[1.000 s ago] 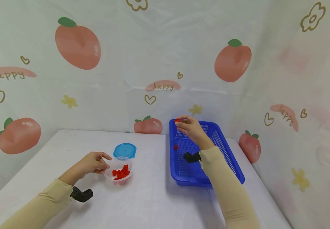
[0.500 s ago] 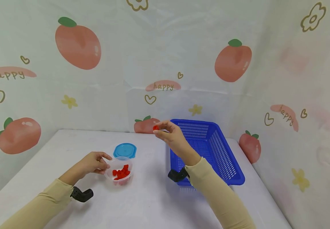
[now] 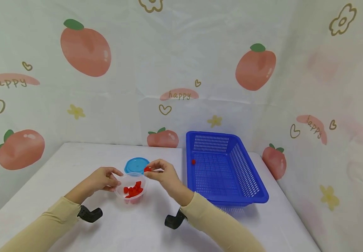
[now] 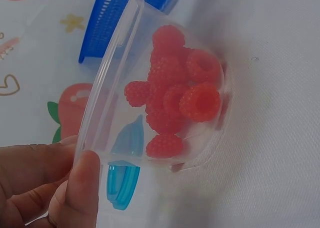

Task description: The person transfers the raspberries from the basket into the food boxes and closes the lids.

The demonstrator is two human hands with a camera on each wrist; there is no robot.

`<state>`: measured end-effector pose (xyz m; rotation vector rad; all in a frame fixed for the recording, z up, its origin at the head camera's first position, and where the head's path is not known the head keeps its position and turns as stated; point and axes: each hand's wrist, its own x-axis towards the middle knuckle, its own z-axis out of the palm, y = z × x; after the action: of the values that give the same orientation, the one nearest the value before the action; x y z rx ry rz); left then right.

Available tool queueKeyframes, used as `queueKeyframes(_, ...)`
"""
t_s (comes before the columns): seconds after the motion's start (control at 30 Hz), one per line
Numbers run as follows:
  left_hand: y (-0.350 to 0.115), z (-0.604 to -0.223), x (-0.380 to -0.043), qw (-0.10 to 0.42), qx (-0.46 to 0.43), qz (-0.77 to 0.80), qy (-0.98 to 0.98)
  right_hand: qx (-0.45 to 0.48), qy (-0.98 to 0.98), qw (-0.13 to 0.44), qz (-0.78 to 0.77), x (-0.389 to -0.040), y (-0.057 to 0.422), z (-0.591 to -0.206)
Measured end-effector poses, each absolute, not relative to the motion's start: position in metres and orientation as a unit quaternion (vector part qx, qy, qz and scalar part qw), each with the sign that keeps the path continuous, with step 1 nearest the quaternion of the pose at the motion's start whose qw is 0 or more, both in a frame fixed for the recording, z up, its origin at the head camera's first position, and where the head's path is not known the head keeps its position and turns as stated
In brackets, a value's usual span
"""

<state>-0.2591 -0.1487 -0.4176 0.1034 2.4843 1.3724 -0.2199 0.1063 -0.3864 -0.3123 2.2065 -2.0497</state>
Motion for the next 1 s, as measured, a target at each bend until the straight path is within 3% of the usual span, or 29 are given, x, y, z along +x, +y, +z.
queueKeyframes(0.33, -0.148, -0.415, -0.258, 0.150, 0.035, 0.478, 0.865, -0.079, 0.747, 0.076, -0.656, -0.228, 0.090, -0.433)
queueKeyframes(1.0, -0.149, -0.416, -0.258, 0.144, 0.045, 0.480, 0.864, -0.075, 0.783, 0.088, -0.611, -0.229, 0.086, -0.435)
